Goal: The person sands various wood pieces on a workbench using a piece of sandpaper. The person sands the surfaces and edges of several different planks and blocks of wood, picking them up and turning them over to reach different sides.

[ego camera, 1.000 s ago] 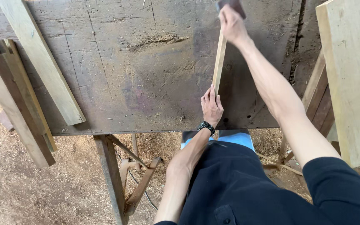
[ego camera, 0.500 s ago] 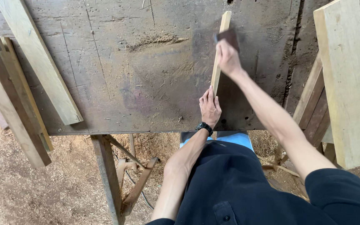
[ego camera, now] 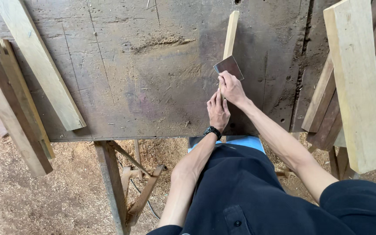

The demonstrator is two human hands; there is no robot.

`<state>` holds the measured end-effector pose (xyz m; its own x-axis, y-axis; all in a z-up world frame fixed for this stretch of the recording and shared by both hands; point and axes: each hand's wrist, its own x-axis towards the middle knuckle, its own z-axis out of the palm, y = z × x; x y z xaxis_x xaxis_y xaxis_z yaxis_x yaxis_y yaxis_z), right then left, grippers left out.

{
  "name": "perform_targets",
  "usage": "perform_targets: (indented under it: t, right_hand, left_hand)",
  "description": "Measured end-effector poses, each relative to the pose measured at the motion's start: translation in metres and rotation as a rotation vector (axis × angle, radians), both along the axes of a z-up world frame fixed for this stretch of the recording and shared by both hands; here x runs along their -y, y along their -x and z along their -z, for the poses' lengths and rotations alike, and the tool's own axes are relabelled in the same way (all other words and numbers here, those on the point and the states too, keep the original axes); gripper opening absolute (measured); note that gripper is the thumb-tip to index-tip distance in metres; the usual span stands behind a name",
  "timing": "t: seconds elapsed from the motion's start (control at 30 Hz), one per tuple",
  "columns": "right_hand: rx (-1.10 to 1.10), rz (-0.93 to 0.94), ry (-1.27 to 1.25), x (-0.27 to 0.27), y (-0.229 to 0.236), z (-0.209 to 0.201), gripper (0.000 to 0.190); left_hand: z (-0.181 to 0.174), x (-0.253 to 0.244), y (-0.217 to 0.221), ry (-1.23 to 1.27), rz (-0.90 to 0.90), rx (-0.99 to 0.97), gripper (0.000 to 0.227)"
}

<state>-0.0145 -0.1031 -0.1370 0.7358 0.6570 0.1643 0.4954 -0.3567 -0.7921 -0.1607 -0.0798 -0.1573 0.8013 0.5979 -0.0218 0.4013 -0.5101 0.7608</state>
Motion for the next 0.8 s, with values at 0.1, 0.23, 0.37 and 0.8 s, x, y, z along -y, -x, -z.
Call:
perform_targets:
  t: [0.1,0.23,0.37,0.8]
  right_hand:
    - [0.070,-0.111,0.041,0.000,-0.026,0.011,0.010]
    - [0.101,-0.052,0.002,-0.033,-0.138,0.041,0.015]
    - [0.259,0.012,-0.042,-0.047,-0.166,0.044,0.012]
    - [0.210,-0.063,0.006,0.004,-0.035,0.034,0.012]
  left_hand:
    - [0.001,-0.002,-0.002,-0.024,-0.006,0.043,0.053]
    - [-0.003,-0.001,0.000,0.013,-0.009,-0.016,0.054]
    - [-0.006,0.000,0.000,0.020,-0.014,-0.008,0.053]
    - [0.004,0.004,0.001,0.014,-0.026,0.017,0.053]
